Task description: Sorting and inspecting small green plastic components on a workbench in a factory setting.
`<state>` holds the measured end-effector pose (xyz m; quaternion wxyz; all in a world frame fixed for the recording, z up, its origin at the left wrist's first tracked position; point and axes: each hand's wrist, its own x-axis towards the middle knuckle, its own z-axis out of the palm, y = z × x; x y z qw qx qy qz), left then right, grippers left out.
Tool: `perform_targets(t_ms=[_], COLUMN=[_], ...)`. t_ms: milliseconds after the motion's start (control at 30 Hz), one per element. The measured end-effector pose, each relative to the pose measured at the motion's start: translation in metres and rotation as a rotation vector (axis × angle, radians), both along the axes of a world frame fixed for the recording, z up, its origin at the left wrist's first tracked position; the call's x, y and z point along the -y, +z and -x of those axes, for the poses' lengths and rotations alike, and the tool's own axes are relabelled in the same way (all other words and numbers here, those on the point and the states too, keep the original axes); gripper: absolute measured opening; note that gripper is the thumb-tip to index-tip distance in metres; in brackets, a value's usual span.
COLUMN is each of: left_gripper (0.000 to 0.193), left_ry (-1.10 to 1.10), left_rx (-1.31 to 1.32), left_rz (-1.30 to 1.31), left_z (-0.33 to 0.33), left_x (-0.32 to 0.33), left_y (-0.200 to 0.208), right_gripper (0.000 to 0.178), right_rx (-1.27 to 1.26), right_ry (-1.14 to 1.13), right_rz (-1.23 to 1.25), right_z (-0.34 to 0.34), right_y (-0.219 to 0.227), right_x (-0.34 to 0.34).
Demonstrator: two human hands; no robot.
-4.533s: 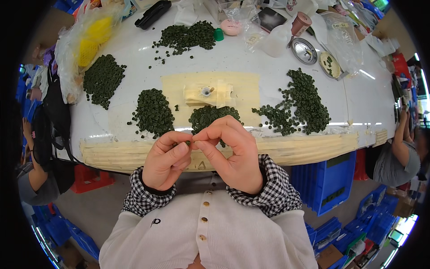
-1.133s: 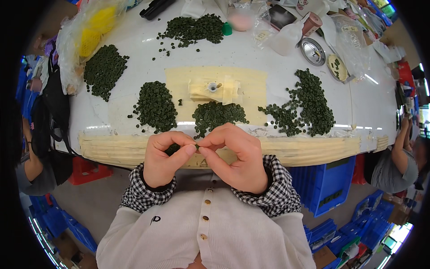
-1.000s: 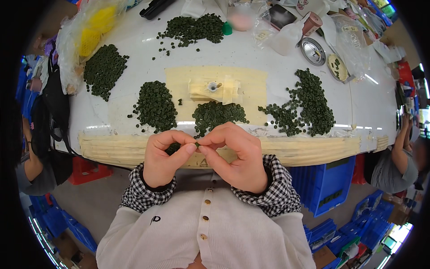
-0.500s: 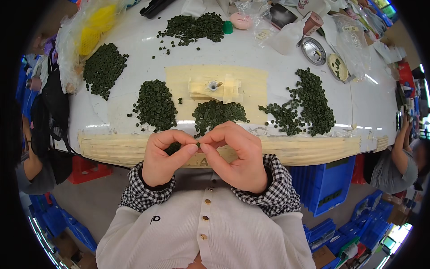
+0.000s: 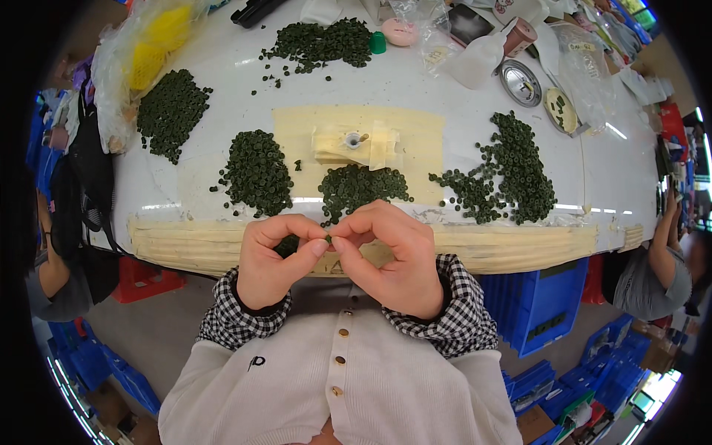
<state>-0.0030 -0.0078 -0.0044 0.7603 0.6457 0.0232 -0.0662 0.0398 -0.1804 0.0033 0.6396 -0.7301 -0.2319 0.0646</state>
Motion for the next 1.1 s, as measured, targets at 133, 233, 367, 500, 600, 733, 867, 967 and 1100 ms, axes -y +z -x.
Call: perform_targets(t_ms=[133, 233, 367, 500, 600, 733, 867, 967, 1100], left_gripper=[0.005, 0.005, 0.005, 0.005, 0.008, 0.017, 0.016, 0.019, 0.023], left_ry=[-0.011, -0.016, -0.008, 0.025, 0.089, 0.224, 0.26, 0.255, 0.246], left_rx=[0.024, 0.026, 0.005, -0.08, -0.335, -0.377, -0.405, -0.409, -0.442], left_rz=[-0.015, -0.025, -0.021, 0.138, 0.483, 0.713, 0.887, 0.928, 0.869], left_z=[0.0, 0.001, 0.001, 0.001, 0.002, -0.001, 0.0, 0.001, 0.002], left_x=[-0.002, -0.003, -0.002, -0.003, -0.013, -0.027, -0.029, -0.026, -0.02], left_y=[-0.002, -0.003, -0.002, -0.001, 0.006, 0.004, 0.004, 0.007, 0.012], right_gripper=[0.01, 0.01, 0.009, 0.008, 0.008, 0.012, 0.014, 0.014, 0.013], right_rx=[-0.028, -0.02, -0.037, -0.135, -0.053, 0.254, 0.445, 0.448, 0.498], right_ry=[0.022, 0.027, 0.008, -0.075, -0.194, -0.188, -0.094, -0.121, -0.116], right_rz=[-0.005, 0.002, -0.004, -0.051, -0.009, 0.283, 0.522, 0.609, 0.671], right_z=[0.0, 0.0, 0.001, 0.002, -0.005, -0.014, -0.015, -0.013, -0.011], right_y=[0.0, 0.0, 0.0, 0.002, 0.005, 0.011, 0.003, -0.002, -0.003], right_x=[0.0, -0.001, -0.002, -0.002, 0.01, 0.02, 0.015, 0.008, 0.002])
